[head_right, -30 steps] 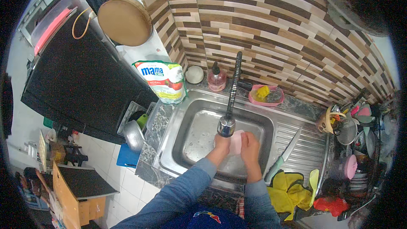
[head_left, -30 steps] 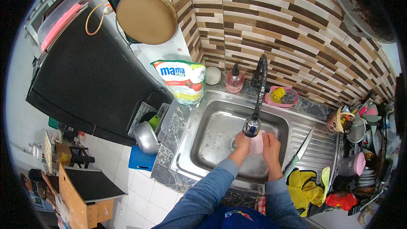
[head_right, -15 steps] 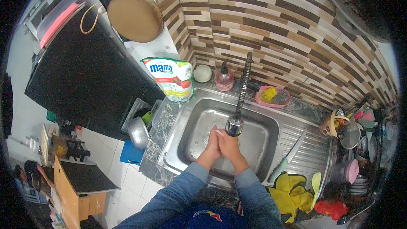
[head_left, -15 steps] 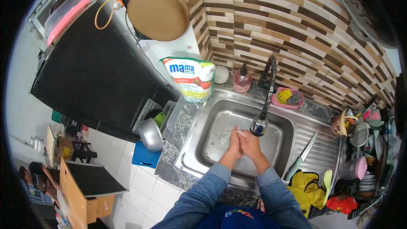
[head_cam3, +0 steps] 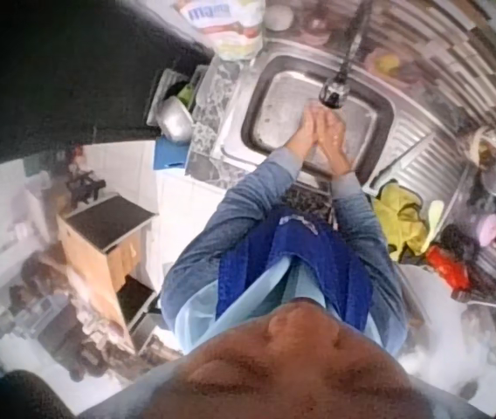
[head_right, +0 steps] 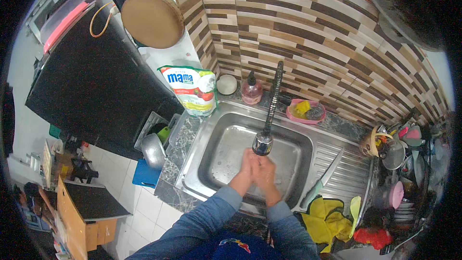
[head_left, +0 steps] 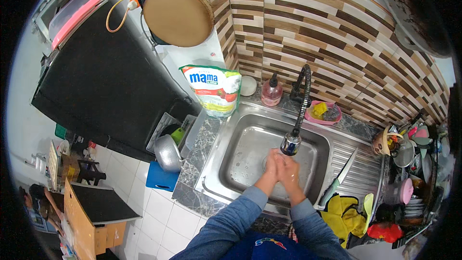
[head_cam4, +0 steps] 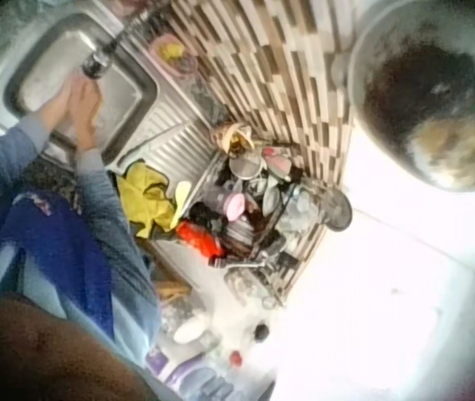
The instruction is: The person organizes trays of dough rings, places a plastic lid on a container, and washes a plastic scraper in a sink.
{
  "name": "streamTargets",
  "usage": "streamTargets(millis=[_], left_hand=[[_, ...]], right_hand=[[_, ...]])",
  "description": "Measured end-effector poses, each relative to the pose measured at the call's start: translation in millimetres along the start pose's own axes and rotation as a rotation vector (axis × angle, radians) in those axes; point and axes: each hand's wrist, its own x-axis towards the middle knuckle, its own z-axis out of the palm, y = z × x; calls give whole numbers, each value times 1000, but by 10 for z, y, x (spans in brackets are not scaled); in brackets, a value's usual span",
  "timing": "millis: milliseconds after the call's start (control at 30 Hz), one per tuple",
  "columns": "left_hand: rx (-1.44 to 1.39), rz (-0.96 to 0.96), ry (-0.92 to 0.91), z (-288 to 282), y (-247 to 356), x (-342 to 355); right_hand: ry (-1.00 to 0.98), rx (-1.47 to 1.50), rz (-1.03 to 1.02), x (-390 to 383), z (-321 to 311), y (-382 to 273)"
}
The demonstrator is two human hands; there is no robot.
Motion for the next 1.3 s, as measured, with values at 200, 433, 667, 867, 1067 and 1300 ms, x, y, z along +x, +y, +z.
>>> streamTargets(millis=[200, 433, 667, 867, 1067, 1300], left_hand=[[-18, 16, 251, 655, 60, -67], [222, 41, 469, 588, -162, -232], [184, -21, 544, 382, -489, -283], [278, 3, 475, -50, -220, -249], [250, -26, 404, 281, -284, -197], [122, -104, 203, 358, -353, -135]], right_hand=[[-354, 55, -21, 254, -148, 1], [153, -110, 199, 428, -44, 98], [-113, -662, -124, 206, -142, 657], [-231, -474, -65, 333, -107, 412], [-41, -430, -51, 335, -226, 216], [-116, -485, -287, 124, -481, -52]])
